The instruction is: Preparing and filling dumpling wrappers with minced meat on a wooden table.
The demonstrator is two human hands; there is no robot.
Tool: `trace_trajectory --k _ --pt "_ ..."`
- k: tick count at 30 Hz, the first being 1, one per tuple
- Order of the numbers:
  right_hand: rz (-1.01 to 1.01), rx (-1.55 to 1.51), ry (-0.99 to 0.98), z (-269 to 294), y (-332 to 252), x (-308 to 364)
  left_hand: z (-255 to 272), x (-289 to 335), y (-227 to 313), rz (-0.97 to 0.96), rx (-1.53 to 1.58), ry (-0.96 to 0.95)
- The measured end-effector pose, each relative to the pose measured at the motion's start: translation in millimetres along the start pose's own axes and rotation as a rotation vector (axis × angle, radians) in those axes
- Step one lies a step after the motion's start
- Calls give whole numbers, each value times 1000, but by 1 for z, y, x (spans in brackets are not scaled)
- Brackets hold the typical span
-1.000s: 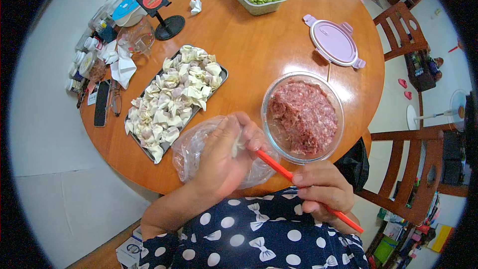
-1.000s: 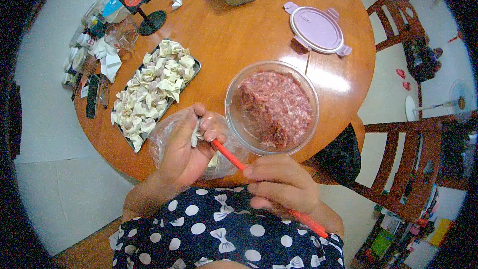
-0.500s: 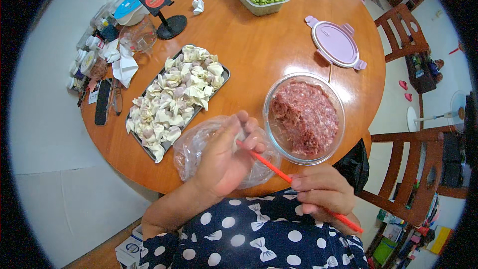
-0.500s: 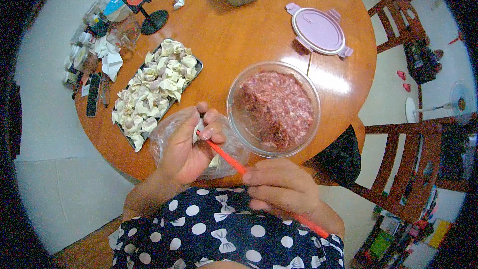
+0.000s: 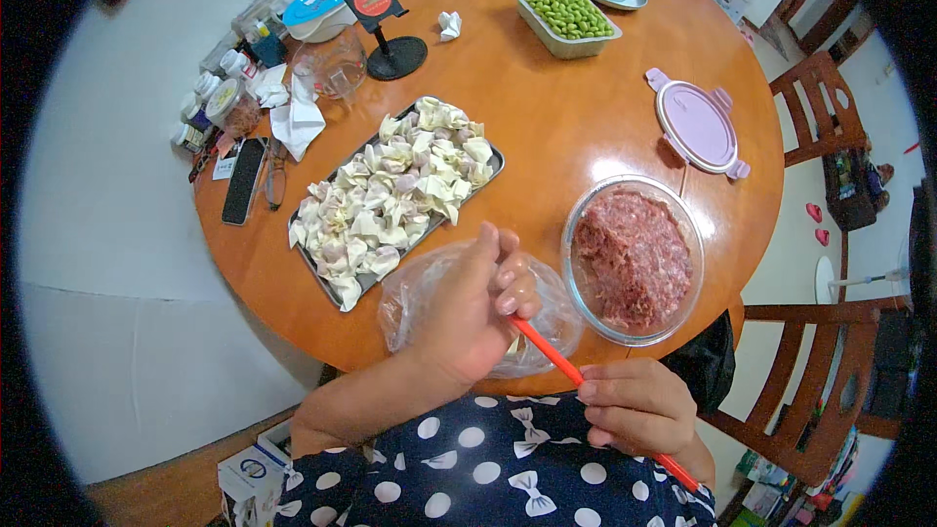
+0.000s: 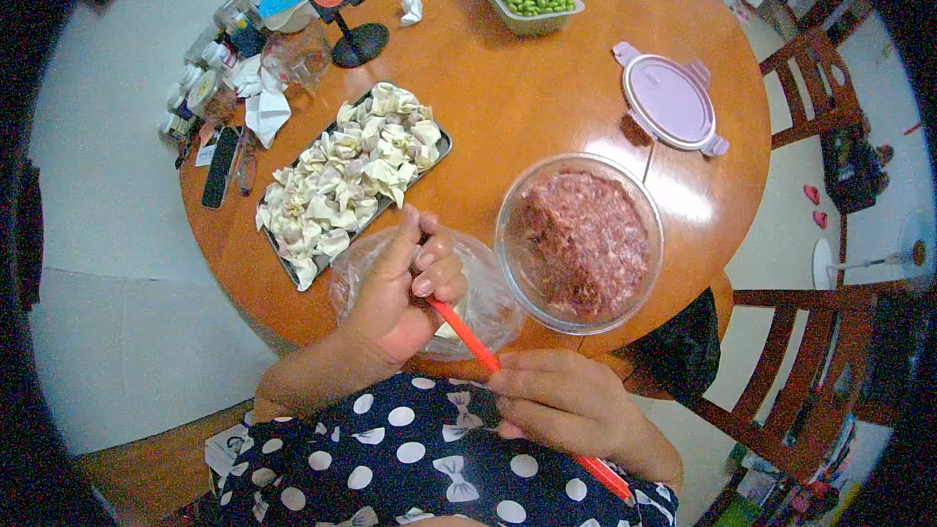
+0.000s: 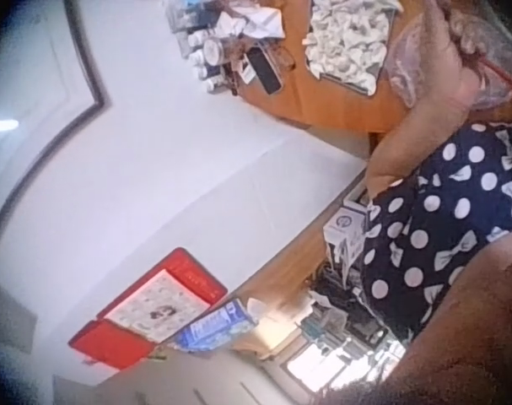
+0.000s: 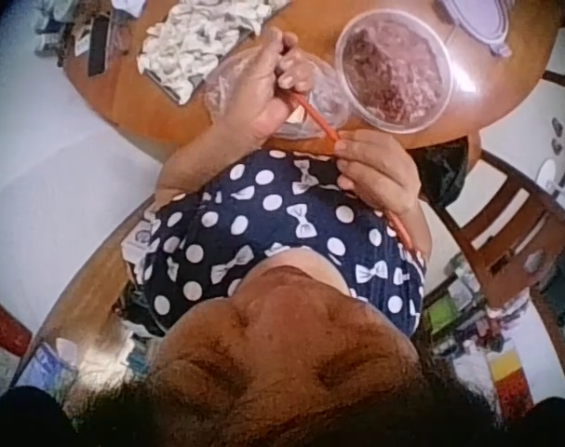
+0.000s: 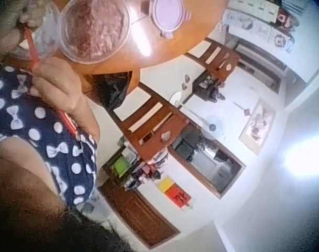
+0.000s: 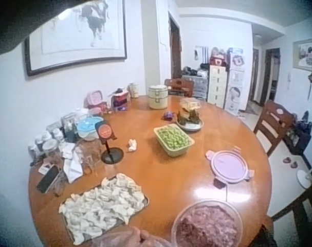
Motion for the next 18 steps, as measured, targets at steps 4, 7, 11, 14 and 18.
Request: trace_trajectory --k 4,7,11,14,18 --pt "37 22 -61 -4 4 -4 -1 1 4 -54 -76 1" --pt "84 40 -139 -9 5 -7 5 2 9 -81 -87 -70" --pt "151 19 -175 -11 1 -11 4 2 22 -162 -181 88" --pt "96 -71 -90 -1 -1 1 11 -8 62 -395 -157 70" --pt "-98 -18 184 16 0 12 -4 -20 114 -696 -419 -51"
Point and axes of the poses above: each hand's wrist, its own x-axis away from the middle knuckle, its own z-axis out of the back of the hand, y = z × x, the point moved 3 cm from there along -x, towards the middle knuckle
